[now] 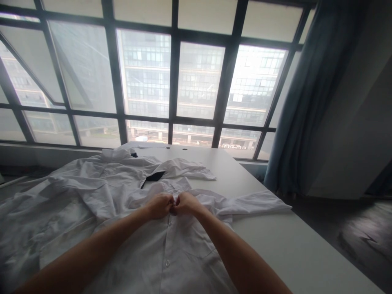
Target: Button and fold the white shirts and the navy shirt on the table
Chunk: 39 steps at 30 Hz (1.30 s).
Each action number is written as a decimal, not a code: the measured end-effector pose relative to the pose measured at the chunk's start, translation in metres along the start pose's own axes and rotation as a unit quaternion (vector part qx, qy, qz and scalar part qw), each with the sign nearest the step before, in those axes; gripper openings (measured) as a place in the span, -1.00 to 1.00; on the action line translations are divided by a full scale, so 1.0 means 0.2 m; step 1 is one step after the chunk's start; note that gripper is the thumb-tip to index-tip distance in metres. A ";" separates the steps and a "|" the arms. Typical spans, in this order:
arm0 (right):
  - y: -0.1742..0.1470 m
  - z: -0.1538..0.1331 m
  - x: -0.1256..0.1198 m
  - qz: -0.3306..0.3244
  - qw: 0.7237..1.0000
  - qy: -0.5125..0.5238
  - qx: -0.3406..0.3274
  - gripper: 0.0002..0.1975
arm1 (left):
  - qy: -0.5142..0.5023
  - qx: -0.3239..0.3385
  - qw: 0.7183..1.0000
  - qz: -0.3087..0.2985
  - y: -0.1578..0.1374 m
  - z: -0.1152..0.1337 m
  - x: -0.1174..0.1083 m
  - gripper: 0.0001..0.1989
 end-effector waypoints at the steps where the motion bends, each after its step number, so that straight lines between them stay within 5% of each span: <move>1: 0.00 -0.01 0.00 0.001 1.000 -0.001 -0.006 -0.87 | 0.021 0.006 1.000 0.000 0.00 0.01 0.00 -0.74; 6: -0.02 -0.04 0.00 0.024 1.000 -0.006 -0.019 -0.90 | 0.031 0.010 0.999 -0.004 -0.01 0.03 0.00 -0.73; 14: 0.00 -0.05 0.02 0.011 0.997 0.044 -0.067 -0.89 | -0.108 -0.027 0.994 0.008 0.04 -0.04 0.01 -0.71; 28: -0.08 0.11 0.02 0.196 0.951 0.237 -0.020 -0.82 | -0.080 -0.030 0.995 0.059 -0.05 -0.03 0.01 -0.73; 39: -0.07 0.08 0.01 0.227 0.959 0.165 -0.041 -0.81 | -0.198 0.015 0.977 0.075 0.00 -0.10 0.04 -0.77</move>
Point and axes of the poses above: each hand's wrist, its own y-axis towards the middle knuckle, its own x-axis out of the palm, z = x × y, the point moved 8 cm from there along y, towards the middle knuckle, and after that the axes turned 13 degrees about -z, right-handed, at the moved point
